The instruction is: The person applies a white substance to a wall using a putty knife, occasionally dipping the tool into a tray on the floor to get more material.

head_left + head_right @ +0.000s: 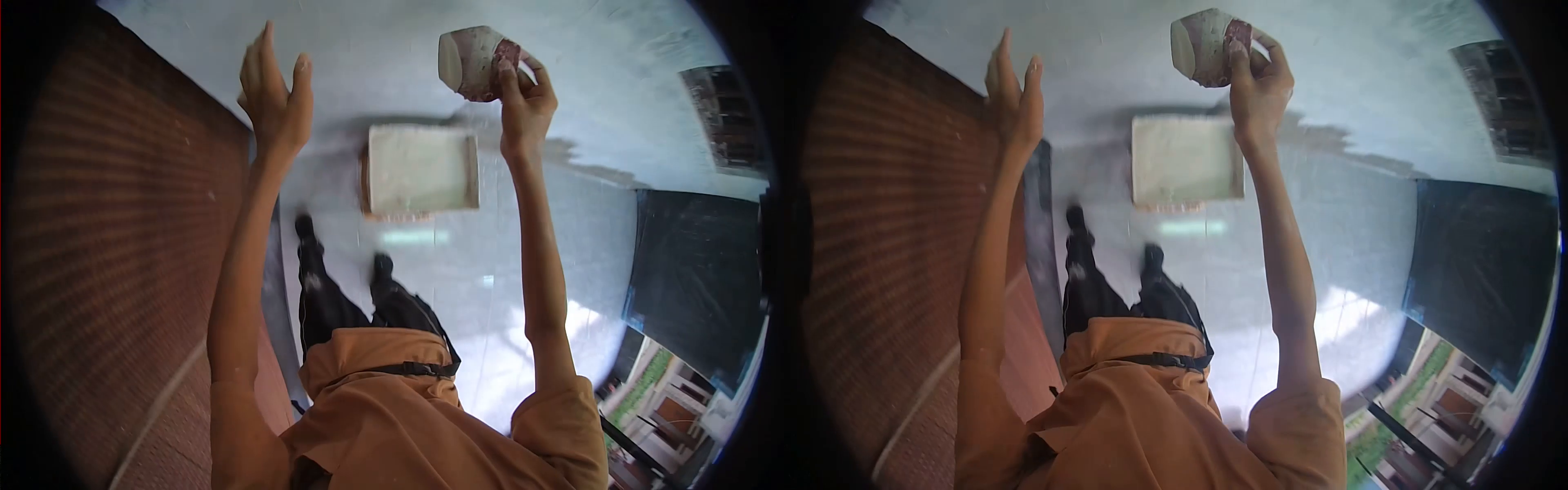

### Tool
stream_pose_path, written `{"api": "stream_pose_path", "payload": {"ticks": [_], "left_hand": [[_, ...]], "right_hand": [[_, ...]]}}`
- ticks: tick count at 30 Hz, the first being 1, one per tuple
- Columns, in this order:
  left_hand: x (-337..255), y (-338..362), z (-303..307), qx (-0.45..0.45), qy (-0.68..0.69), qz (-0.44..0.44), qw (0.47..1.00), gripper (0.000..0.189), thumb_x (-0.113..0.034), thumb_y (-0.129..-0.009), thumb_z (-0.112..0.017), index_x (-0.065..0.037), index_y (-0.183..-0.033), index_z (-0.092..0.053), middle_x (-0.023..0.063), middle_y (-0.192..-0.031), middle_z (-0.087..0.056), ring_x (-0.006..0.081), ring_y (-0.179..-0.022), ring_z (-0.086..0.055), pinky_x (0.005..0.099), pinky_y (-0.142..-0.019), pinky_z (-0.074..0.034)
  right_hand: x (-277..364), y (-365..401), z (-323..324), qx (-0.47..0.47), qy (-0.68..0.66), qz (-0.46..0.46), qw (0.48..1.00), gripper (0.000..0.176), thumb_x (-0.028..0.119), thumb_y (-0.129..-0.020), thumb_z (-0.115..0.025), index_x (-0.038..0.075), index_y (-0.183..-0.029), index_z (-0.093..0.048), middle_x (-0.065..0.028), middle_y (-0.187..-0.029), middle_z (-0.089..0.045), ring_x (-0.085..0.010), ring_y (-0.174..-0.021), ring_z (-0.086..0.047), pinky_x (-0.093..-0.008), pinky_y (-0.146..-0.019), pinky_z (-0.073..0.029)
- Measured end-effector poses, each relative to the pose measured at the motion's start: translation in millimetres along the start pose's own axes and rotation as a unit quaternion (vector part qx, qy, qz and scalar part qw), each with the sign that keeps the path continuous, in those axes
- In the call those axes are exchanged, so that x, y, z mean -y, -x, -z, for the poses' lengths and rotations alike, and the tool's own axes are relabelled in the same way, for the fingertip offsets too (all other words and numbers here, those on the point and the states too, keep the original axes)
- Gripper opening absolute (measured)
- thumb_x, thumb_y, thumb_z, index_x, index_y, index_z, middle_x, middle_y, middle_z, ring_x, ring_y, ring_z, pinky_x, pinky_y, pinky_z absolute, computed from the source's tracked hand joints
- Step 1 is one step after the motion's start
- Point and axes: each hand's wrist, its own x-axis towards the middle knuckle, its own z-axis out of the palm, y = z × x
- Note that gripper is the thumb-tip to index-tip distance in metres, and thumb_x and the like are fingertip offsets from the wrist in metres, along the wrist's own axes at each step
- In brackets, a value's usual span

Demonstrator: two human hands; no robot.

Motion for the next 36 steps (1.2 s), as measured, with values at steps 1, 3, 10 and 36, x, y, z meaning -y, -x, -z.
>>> {"api": "stream_pose_path", "payload": {"ticks": [1,3,10,36], "left_hand": [[17.0,42.7,-15.9,0.034,-0.01,0.077,0.996,0.062,-0.041,-0.098,-0.045,-0.007,-0.149,-0.034,0.0204,-0.149,-0.037,0.0354,-0.14,-0.031,0.0539,-0.11,-0.025],[44.6,119.5,-44.7,0.084,0.029,0.199,0.976,0.063,-0.041,-0.098,-0.045,-0.005,-0.148,-0.034,0.0212,-0.148,-0.038,0.0354,-0.139,-0.032,0.0506,-0.111,-0.026],[81.4,294.9,-102.8,0.145,0.127,0.565,0.802,0.062,-0.039,-0.099,-0.04,0.001,-0.146,-0.035,0.0228,-0.148,-0.038,0.0345,-0.138,-0.035,0.0415,-0.114,-0.026],[96.6,358.7,-146.7,0.12,0.39,0.72,0.562,0.072,-0.052,-0.099,-0.026,-0.008,-0.156,-0.015,0.0034,-0.158,-0.029,0.025,-0.144,-0.028,0.05,-0.114,-0.02]], "right_hand": [[-33.7,19.2,13.6,0.003,0.032,-0.041,0.999,0.03,0.009,-0.092,-0.061,-0.004,-0.118,-0.06,-0.014,-0.095,-0.073,-0.0135,-0.086,-0.066,-0.0281,-0.078,-0.053],[-90.3,54.7,36.4,0.015,0.074,-0.101,0.992,0.029,0.01,-0.092,-0.061,-0.003,-0.118,-0.062,-0.0133,-0.096,-0.073,-0.0131,-0.087,-0.067,-0.028,-0.079,-0.052],[-218.4,157.6,62.3,0.1,0.214,-0.182,0.954,0.025,0.006,-0.093,-0.06,0.0,-0.116,-0.067,-0.0081,-0.106,-0.072,-0.0125,-0.098,-0.066,-0.0262,-0.089,-0.05],[-328.0,230.7,24.3,0.314,0.301,0.012,0.9,0.018,0.008,-0.086,-0.064,0.015,-0.101,-0.073,-0.0108,-0.087,-0.072,-0.0304,-0.075,-0.069,-0.0375,-0.066,-0.055]]}}
